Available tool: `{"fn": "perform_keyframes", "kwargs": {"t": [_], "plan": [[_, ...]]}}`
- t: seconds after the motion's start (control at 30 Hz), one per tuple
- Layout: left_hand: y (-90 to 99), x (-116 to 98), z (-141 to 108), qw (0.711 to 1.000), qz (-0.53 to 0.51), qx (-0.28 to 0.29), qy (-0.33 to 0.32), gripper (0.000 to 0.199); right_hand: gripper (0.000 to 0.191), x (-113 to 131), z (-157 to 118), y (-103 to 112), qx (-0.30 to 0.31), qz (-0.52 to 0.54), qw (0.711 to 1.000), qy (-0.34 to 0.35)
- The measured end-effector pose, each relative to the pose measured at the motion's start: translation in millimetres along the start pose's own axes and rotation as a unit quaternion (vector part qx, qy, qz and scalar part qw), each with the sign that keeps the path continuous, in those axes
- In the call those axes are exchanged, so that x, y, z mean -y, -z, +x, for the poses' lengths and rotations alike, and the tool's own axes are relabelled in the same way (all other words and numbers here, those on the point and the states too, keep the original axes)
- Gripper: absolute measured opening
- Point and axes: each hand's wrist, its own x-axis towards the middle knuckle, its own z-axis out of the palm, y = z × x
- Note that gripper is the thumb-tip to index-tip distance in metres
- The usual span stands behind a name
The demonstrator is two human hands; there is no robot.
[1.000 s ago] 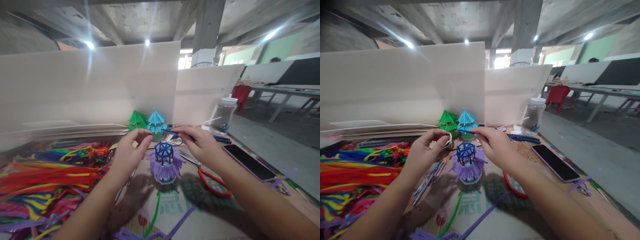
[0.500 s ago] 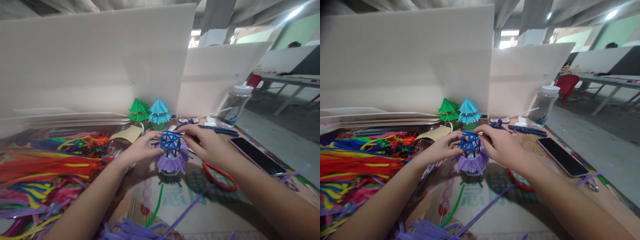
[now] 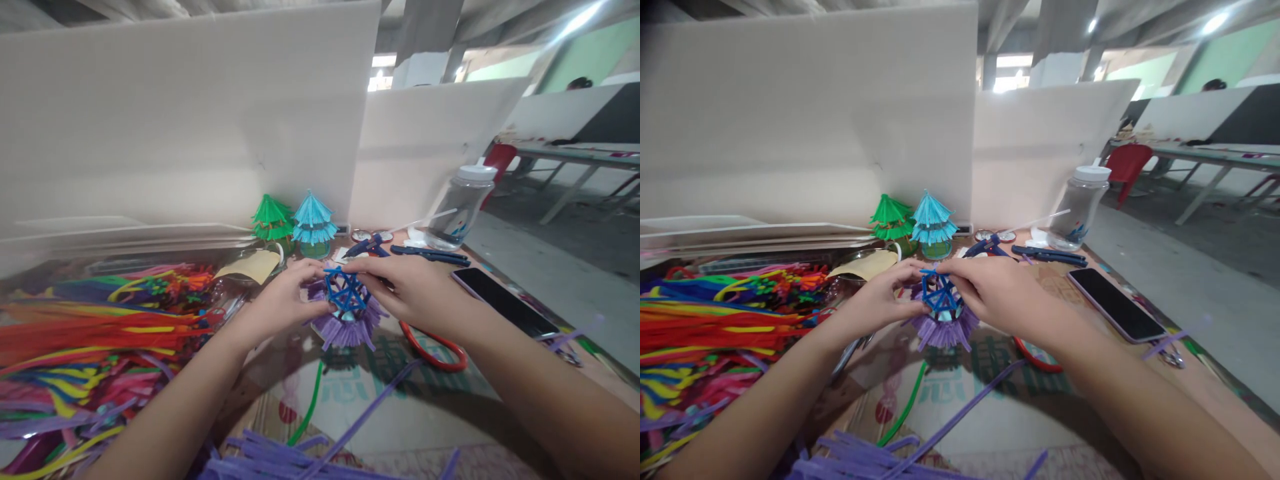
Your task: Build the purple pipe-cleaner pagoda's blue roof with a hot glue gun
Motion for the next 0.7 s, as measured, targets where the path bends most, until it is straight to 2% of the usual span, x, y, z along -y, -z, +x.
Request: {"fn": "perform_keyframes", "kwargs": {"t": [0.33,0.7], "plan": [[-1.3,5.8,-0.4,1.000,0.013,-0.008,-0.023,0.032,0.033,3.3,-1.3,8.9,0.028,0.002,0.999,-0.021],[0.6,5.4,0.4,0.999,0.037,0.010,-0.037,0.033,0.031,4.9,-2.0,6.9,0.040,-0.008,0.999,-0.012]]}}
